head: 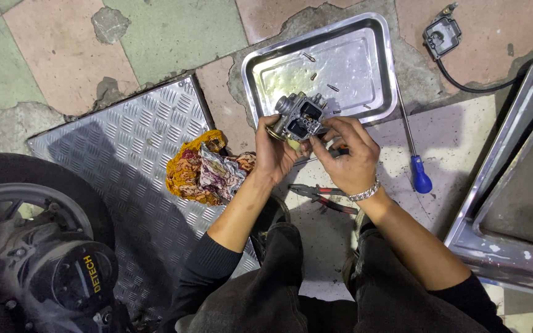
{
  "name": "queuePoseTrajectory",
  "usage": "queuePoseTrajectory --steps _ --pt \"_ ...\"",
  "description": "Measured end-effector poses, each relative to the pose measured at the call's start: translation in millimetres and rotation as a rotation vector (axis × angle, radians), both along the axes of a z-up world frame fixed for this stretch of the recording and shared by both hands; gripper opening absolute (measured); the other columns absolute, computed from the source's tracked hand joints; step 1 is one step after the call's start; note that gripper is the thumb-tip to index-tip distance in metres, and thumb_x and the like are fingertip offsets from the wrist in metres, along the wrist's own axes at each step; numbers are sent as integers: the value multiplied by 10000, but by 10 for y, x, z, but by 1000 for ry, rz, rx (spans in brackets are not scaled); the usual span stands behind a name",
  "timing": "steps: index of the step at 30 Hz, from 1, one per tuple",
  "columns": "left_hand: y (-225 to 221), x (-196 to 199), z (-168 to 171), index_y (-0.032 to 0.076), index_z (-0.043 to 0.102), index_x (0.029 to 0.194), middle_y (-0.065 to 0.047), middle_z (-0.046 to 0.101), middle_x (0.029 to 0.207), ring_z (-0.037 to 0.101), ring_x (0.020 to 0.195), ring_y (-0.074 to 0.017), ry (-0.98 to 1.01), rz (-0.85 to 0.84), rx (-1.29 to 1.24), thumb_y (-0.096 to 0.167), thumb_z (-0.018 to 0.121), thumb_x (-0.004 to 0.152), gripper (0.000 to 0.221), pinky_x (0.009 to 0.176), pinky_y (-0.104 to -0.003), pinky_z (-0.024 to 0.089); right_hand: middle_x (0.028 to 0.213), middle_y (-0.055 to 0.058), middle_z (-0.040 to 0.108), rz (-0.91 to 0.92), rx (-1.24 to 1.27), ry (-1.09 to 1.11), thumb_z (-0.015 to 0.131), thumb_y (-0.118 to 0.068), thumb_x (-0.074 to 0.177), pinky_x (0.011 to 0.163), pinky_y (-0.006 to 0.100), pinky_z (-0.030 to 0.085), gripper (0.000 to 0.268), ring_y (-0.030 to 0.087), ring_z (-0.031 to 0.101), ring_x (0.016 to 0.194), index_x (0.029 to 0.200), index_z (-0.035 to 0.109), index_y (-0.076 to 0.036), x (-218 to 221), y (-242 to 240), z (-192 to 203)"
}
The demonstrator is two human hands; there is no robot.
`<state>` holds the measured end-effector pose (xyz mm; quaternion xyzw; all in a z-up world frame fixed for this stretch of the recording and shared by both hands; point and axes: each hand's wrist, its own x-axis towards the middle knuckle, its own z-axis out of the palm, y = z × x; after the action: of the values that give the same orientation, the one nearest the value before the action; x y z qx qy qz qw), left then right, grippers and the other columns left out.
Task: Disassembling a motorcycle carburetor for cleaning or repair.
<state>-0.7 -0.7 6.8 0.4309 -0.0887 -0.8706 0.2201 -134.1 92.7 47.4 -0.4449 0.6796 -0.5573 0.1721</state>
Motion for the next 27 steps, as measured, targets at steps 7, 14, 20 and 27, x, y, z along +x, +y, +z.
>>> queuePoseTrajectory --steps 7,14,20,27 --pt "6 29 -56 29 604 1034 -156 647 813 639 600 -237 4 -1 -2 543 524 875 544 595 -383 598 992 133 701 29 -6 51 870 35 802 590 305 574 293 237 714 707 1054 720 35 -26 4 -56" --pt "-12 39 -87 29 637 1002 -189 665 799 641 596 -267 8 7 61 545 535 840 550 591 -403 590 964 127 701 35 -44 126 876 34 794 579 299 571 275 234 710 687 1031 736 33 -36 -20 -29" --pt "5 49 -90 47 635 994 -173 694 830 647 603 -258 -1 2 48 536 539 857 517 604 -403 603 943 111 703 38 -58 204 883 5 797 569 292 564 256 214 698 668 1010 741 19 -62 -6 -131" --pt "3 106 -109 2 590 1127 -227 690 931 670 593 -271 -54 28 -103 494 540 912 540 581 -410 631 960 175 708 134 87 17 862 11 817 580 336 579 316 288 722 743 1078 690 55 -99 9 -154"
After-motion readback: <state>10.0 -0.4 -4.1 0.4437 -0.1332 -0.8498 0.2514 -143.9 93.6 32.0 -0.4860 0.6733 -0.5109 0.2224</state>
